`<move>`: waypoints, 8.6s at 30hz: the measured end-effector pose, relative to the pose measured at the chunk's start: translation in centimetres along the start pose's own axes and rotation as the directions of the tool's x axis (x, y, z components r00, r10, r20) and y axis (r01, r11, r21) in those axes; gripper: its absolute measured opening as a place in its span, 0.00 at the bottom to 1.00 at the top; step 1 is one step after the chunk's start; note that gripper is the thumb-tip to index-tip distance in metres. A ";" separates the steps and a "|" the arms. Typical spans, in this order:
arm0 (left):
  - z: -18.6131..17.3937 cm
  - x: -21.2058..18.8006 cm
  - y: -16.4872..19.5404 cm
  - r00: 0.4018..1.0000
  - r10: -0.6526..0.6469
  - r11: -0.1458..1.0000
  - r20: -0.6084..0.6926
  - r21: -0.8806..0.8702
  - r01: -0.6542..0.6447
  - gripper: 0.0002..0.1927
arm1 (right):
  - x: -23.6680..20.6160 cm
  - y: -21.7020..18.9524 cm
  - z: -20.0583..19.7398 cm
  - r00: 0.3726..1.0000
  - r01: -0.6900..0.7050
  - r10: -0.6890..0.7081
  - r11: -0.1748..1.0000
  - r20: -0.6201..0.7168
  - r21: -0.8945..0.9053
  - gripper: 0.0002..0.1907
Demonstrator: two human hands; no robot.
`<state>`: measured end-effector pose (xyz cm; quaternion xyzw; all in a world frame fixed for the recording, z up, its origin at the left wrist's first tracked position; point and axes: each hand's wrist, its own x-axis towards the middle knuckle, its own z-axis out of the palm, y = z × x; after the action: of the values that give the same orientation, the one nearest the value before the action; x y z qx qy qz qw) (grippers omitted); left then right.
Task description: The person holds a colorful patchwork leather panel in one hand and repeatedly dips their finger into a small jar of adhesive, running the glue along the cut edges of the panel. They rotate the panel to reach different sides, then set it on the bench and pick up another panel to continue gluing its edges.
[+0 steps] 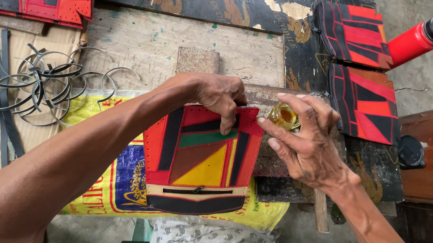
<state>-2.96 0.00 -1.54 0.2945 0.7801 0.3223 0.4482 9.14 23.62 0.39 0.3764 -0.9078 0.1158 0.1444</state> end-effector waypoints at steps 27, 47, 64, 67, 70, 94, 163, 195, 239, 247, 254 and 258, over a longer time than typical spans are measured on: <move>0.1 -0.3 0.5 1.000 -0.023 1.000 -0.012 -0.002 0.023 0.23 | 0.1 -1.1 0.4 0.999 0.001 -0.002 1.000 0.046 0.005 0.17; 0.2 0.1 0.1 1.000 0.018 0.999 -0.013 0.029 -0.018 0.21 | 0.1 0.5 0.5 0.977 -0.207 0.214 0.946 -0.001 0.249 0.17; 1.4 -1.8 0.4 0.982 0.161 0.964 -0.096 0.230 -0.135 0.16 | -1.2 0.8 -0.8 0.851 -0.149 0.511 0.461 -0.124 0.875 0.17; 1.2 -4.3 1.7 0.980 0.167 0.982 -0.112 0.111 -0.154 0.14 | -1.2 -1.1 0.0 0.869 -0.133 0.494 0.258 -0.012 0.957 0.38; 0.8 -6.1 3.3 0.958 0.243 0.961 -0.153 0.175 -0.216 0.14 | -1.2 -4.4 0.6 0.912 -0.217 0.409 0.399 0.039 0.891 0.51; 30.8 -10.3 -4.3 0.853 -0.049 0.216 -0.519 -0.839 -0.499 0.45 | 0.5 -4.6 3.3 0.786 -0.168 0.610 0.056 0.100 0.984 0.46; 29.2 -4.0 -5.2 0.724 -0.513 -0.546 -0.460 -0.476 -0.689 0.20 | -0.6 -3.0 1.5 0.715 -0.188 0.643 0.555 -0.275 0.810 0.11; 29.6 -2.7 -2.9 0.789 -0.468 -0.635 -0.398 -0.469 -0.614 0.18 | -1.4 -5.4 5.4 0.753 -0.204 0.435 0.868 -0.494 0.453 0.22; 28.7 -3.1 -3.1 0.773 -0.446 -0.641 -0.451 -0.442 -0.627 0.16 | -2.1 -2.8 4.1 0.886 -0.194 0.215 0.976 -0.410 0.094 0.34; 29.1 -3.1 -3.7 0.774 -0.412 -0.657 -0.481 -0.432 -0.618 0.16 | -1.5 -3.0 3.3 0.898 -0.228 0.258 0.966 -0.357 0.124 0.32; 28.5 -3.3 -3.9 0.764 -0.451 -0.641 -0.462 -0.429 -0.637 0.16 | -2.4 -4.1 2.4 0.936 -0.041 0.061 0.997 -0.348 0.067 0.26; 28.3 -3.6 -3.6 0.731 -0.470 -0.587 -0.495 -0.444 -0.677 0.17 | -2.9 -3.6 2.4 0.956 0.031 -0.020 0.999 -0.293 0.031 0.23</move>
<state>23.12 1.88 -13.51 -0.2767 0.0619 0.9547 0.0904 13.25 22.31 -2.47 0.3692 -0.8693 0.1845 0.2721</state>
